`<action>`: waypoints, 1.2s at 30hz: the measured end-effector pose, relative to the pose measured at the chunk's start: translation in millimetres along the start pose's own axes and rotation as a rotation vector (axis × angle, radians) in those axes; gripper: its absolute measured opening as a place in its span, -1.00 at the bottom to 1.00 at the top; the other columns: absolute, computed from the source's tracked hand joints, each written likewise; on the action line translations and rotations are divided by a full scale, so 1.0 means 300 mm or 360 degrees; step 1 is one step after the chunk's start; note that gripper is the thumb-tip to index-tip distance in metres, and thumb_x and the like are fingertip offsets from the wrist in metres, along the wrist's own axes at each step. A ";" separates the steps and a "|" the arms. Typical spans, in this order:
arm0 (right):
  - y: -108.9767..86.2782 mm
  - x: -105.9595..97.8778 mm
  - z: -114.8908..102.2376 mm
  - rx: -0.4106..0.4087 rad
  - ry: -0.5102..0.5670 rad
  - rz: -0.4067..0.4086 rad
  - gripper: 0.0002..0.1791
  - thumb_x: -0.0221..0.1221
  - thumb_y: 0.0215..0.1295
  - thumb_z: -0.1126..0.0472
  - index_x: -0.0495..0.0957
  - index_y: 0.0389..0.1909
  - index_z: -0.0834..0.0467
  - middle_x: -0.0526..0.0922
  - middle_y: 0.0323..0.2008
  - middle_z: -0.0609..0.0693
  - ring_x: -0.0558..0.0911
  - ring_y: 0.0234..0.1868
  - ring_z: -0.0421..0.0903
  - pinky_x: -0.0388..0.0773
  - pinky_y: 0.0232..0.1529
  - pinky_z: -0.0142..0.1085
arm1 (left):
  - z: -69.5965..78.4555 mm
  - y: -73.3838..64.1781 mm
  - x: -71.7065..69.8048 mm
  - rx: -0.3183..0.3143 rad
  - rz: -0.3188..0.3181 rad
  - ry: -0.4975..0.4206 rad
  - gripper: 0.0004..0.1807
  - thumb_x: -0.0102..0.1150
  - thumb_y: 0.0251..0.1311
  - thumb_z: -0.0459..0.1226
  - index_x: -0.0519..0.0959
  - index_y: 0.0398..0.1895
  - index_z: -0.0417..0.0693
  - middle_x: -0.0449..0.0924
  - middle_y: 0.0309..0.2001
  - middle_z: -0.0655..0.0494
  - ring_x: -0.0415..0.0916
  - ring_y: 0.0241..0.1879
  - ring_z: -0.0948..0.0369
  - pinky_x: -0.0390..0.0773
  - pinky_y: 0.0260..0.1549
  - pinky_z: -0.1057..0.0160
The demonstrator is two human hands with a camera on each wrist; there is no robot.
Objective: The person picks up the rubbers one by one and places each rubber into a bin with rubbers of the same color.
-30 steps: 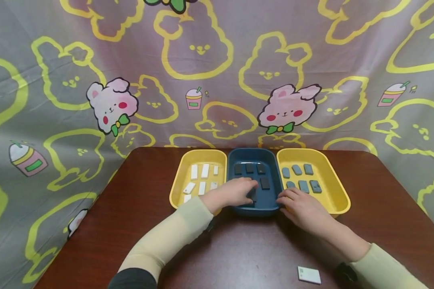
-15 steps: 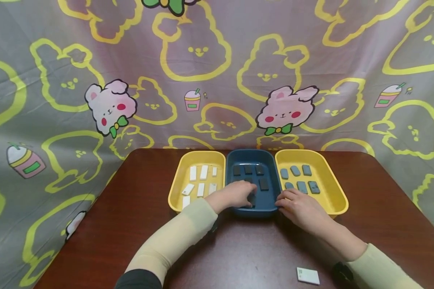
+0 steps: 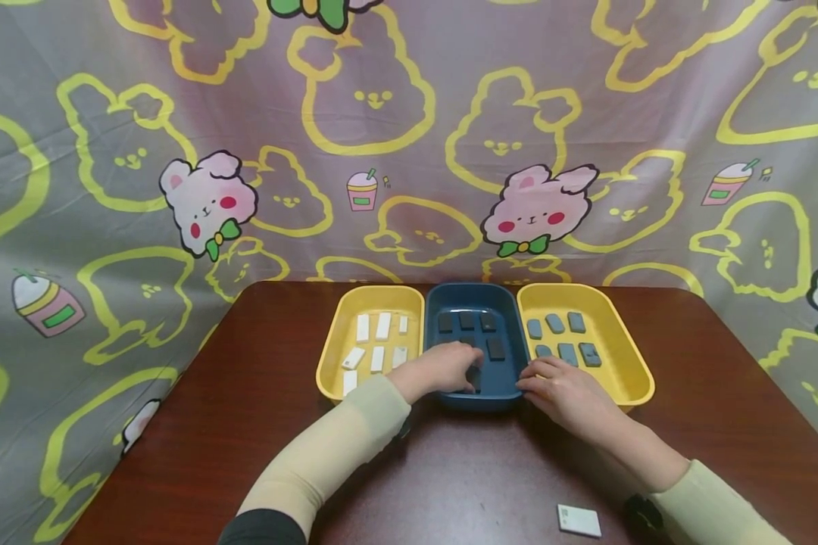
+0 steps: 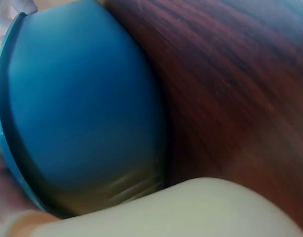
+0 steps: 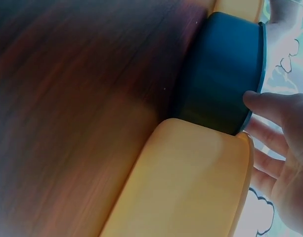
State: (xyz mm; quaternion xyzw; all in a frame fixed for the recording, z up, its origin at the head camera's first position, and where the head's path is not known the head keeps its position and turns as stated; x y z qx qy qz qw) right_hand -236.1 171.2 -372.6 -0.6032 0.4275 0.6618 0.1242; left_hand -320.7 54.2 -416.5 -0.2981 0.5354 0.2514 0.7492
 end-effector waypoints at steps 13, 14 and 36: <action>-0.081 -0.068 0.086 0.0148 0.0010 0.0040 -0.52 0.48 -0.04 0.22 0.64 -0.03 0.19 0.60 -0.05 0.08 0.61 -0.07 0.06 0.57 -0.10 -0.01 | 0.069 -0.054 -0.079 0.0203 0.0297 0.0127 -0.61 0.18 0.30 -0.03 0.55 0.11 0.04 0.58 -0.01 0.16 0.49 -0.12 0.31 0.51 -0.10 0.32; -0.091 -0.079 0.099 0.0179 -0.0008 0.0035 -0.52 0.48 -0.04 0.21 0.63 -0.02 0.19 0.59 -0.05 0.09 0.60 -0.06 0.07 0.56 -0.09 0.01 | 0.085 -0.062 -0.087 0.0238 0.0333 0.0147 -0.63 0.18 0.30 -0.03 0.55 0.10 0.05 0.57 -0.01 0.17 0.49 -0.10 0.32 0.51 -0.10 0.34; -0.337 -0.240 0.304 0.0619 -0.0162 0.0087 -0.56 0.41 -0.01 0.28 0.58 -0.06 0.25 0.51 -0.02 0.20 0.50 -0.03 0.22 0.46 -0.26 0.17 | 0.544 -0.179 0.078 0.1168 0.0046 0.0390 -0.61 0.04 0.39 -0.06 0.47 0.23 0.12 0.47 0.08 0.34 0.37 -0.01 0.49 0.31 -0.03 0.57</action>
Point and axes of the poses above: each hand's wrist, its own y-axis towards the middle knuckle, its own x-axis out of the palm, z = x × y, the point moved 8 cm from there along y, towards the middle knuckle
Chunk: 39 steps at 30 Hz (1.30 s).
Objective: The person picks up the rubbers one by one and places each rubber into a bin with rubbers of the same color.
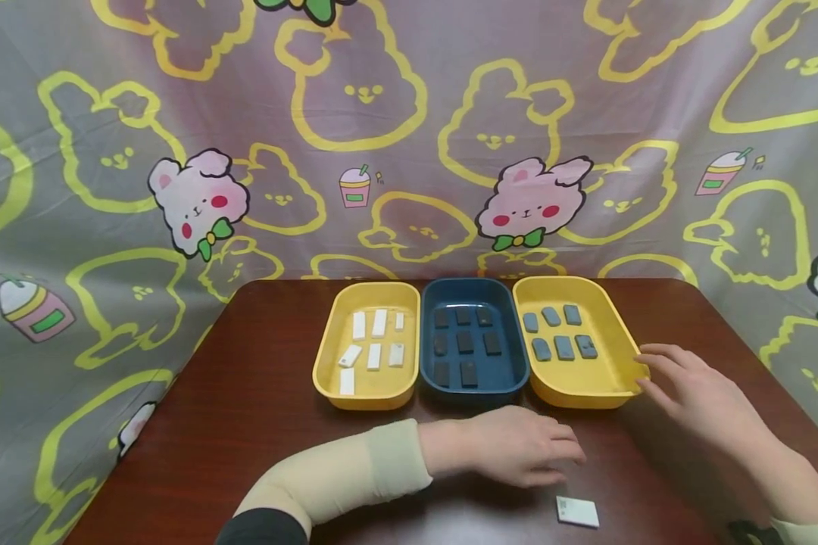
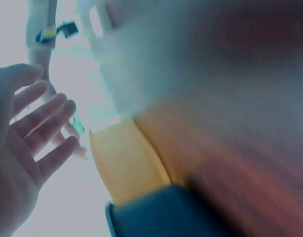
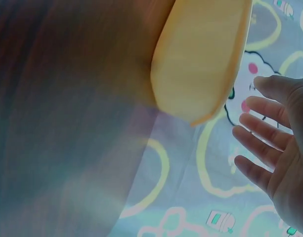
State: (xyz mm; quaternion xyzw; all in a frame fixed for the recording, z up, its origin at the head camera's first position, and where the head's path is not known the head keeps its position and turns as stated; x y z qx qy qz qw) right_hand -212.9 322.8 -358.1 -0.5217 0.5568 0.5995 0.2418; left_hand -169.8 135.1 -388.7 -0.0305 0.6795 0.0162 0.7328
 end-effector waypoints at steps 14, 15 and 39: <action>-0.076 -0.016 0.113 0.0184 -0.0032 0.0015 -0.60 0.37 0.03 0.32 0.55 -0.07 0.26 0.44 0.03 0.27 0.41 0.03 0.29 0.35 -0.18 0.19 | 0.140 0.057 0.196 0.0162 -0.0601 -0.0016 -0.35 -0.04 0.43 -0.16 0.04 0.52 0.33 -0.06 0.48 0.44 -0.09 0.36 0.55 0.04 0.16 0.59; -0.079 -0.015 0.118 0.0194 -0.0035 0.0013 -0.60 0.37 0.04 0.32 0.55 -0.07 0.27 0.44 0.02 0.27 0.40 0.03 0.29 0.34 -0.17 0.19 | 0.140 0.057 0.201 0.0174 -0.0601 -0.0008 -0.36 -0.03 0.44 -0.15 0.05 0.52 0.32 -0.05 0.48 0.43 -0.08 0.36 0.53 0.05 0.16 0.59; -0.008 0.018 0.002 -0.0003 0.0012 -0.0011 -0.56 0.41 -0.01 0.29 0.57 -0.06 0.25 0.49 0.01 0.20 0.47 -0.01 0.22 0.43 -0.22 0.18 | 0.097 -0.006 0.177 0.0109 -0.0474 0.0111 -0.39 0.06 0.35 -0.33 0.24 0.44 0.22 0.16 0.41 0.36 0.04 0.34 0.44 0.08 0.18 0.54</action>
Point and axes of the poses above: each hand's wrist, its own y-axis towards the middle knuckle, its own x-axis out of the palm, z = x × y, the point moved 8 cm from there along y, towards the middle knuckle
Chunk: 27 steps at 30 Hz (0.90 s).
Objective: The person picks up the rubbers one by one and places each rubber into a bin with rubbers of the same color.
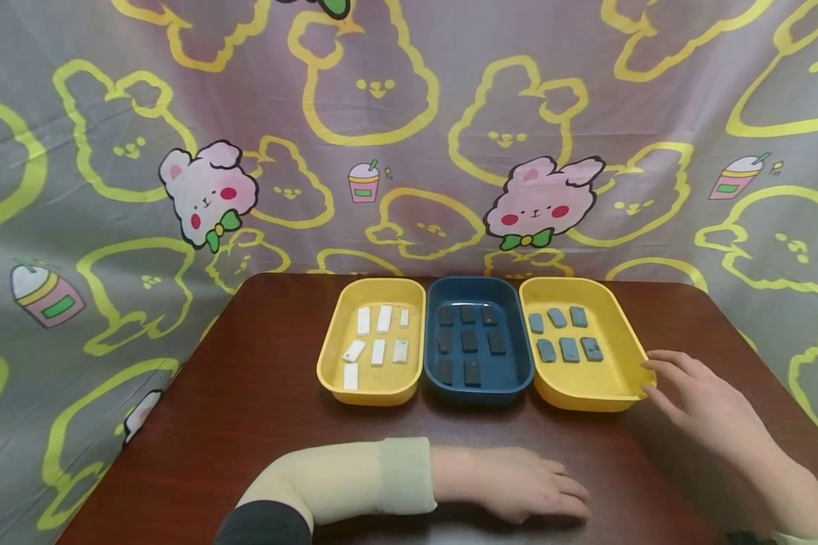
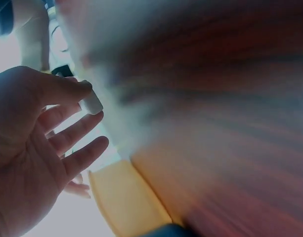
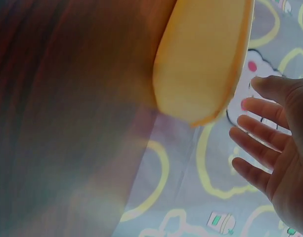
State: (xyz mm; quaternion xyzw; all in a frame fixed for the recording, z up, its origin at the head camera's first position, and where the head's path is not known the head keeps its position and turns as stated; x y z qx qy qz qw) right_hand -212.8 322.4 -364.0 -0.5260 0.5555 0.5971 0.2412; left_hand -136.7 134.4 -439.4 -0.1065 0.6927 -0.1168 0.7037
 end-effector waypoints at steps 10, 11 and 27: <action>0.090 0.037 -0.175 -0.0251 0.0009 0.0060 -0.49 0.47 -0.11 0.23 0.61 -0.06 0.25 0.55 -0.05 0.19 0.58 -0.11 0.20 0.54 -0.27 0.10 | -0.077 -0.202 -0.068 -0.0243 0.0324 -0.0098 -0.45 0.07 0.34 -0.32 0.32 0.39 0.13 0.30 0.32 0.28 0.25 0.20 0.37 0.19 0.15 0.50; 0.099 0.045 -0.192 -0.0269 0.0014 0.0049 -0.50 0.47 -0.09 0.22 0.61 -0.06 0.24 0.55 -0.05 0.19 0.58 -0.10 0.19 0.55 -0.26 0.10 | -0.084 -0.225 -0.073 -0.0262 0.0356 -0.0114 -0.45 0.07 0.34 -0.32 0.32 0.39 0.10 0.31 0.31 0.27 0.26 0.20 0.36 0.19 0.16 0.50; 0.213 0.160 -0.454 -0.0552 0.0125 -0.0132 -0.49 0.43 0.06 0.10 0.59 0.04 0.20 0.54 0.07 0.14 0.58 -0.01 0.09 0.54 -0.05 -0.01 | -0.208 -0.582 -0.123 -0.0673 0.0867 -0.0287 -0.50 0.22 0.22 -0.37 0.43 0.25 -0.09 0.45 0.18 0.11 0.42 0.10 0.23 0.40 0.08 0.35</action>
Point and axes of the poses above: each hand's wrist, its own y-axis towards the middle knuckle, its own x-axis out of the palm, z = x × y, the point moved 8 cm from there along y, towards the middle knuckle
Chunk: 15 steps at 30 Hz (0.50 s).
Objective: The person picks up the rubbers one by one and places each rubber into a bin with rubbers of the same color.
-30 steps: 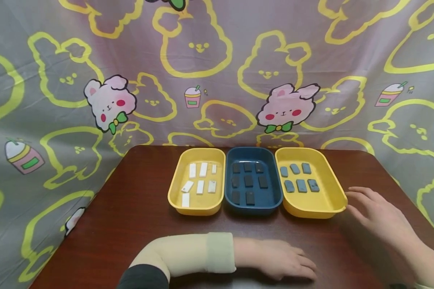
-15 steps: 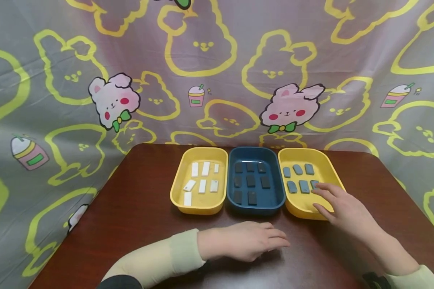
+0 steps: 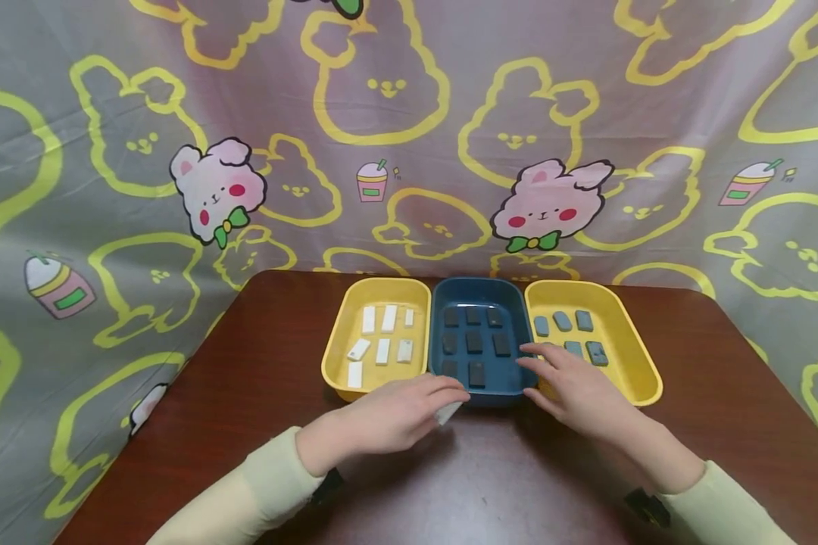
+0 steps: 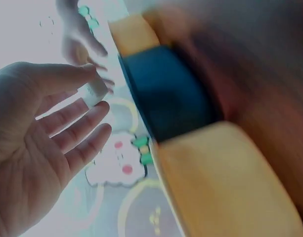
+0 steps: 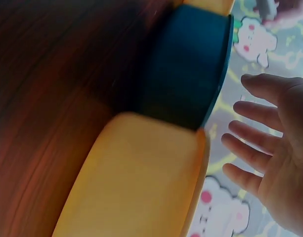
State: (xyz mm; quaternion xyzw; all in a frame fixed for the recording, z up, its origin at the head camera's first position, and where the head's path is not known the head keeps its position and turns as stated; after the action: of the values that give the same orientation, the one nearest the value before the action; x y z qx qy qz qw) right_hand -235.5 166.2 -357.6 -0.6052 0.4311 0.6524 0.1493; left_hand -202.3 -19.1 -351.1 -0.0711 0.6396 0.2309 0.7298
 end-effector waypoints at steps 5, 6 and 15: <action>0.045 0.051 -0.069 -0.0125 0.0020 -0.0061 -0.45 0.39 0.12 0.05 0.55 0.10 0.19 0.50 0.14 0.12 0.54 0.07 0.06 0.50 0.04 -0.03 | -0.091 -0.042 -0.058 -0.0148 0.0095 0.0033 -0.47 0.32 0.12 -0.38 0.47 0.20 -0.10 0.45 0.07 0.06 0.45 0.00 0.18 0.50 -0.04 0.25; 0.053 0.062 -0.083 -0.0141 0.0032 -0.0082 -0.44 0.38 0.13 0.04 0.54 0.12 0.19 0.49 0.16 0.11 0.52 0.10 0.06 0.48 0.06 -0.03 | -0.113 -0.048 -0.067 -0.0190 0.0107 0.0037 -0.46 0.34 0.10 -0.38 0.47 0.19 -0.10 0.45 0.06 0.05 0.45 -0.01 0.17 0.51 -0.05 0.23; 0.111 0.150 -0.222 -0.0274 0.0087 -0.0258 -0.30 0.32 0.22 0.00 0.36 0.35 0.12 0.35 0.34 0.07 0.37 0.29 0.03 0.35 0.21 -0.03 | -0.295 -0.090 -0.080 -0.0485 0.0049 -0.0063 -0.50 0.41 0.07 -0.33 0.52 0.11 -0.18 0.49 -0.06 0.02 0.49 -0.18 0.15 0.52 -0.14 0.20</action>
State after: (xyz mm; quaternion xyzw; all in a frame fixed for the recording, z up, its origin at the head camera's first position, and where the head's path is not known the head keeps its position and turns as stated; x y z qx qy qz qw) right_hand -225.5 82.6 -379.2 -0.6662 0.3271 0.6559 0.1373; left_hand -272.3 -84.2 -348.3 -0.1667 0.5837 0.3379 0.7192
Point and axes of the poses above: each hand's wrist, its own y-axis towards the middle knuckle, its own x-axis out of the palm, z = x × y, the point moved 8 cm from there along y, towards the middle knuckle
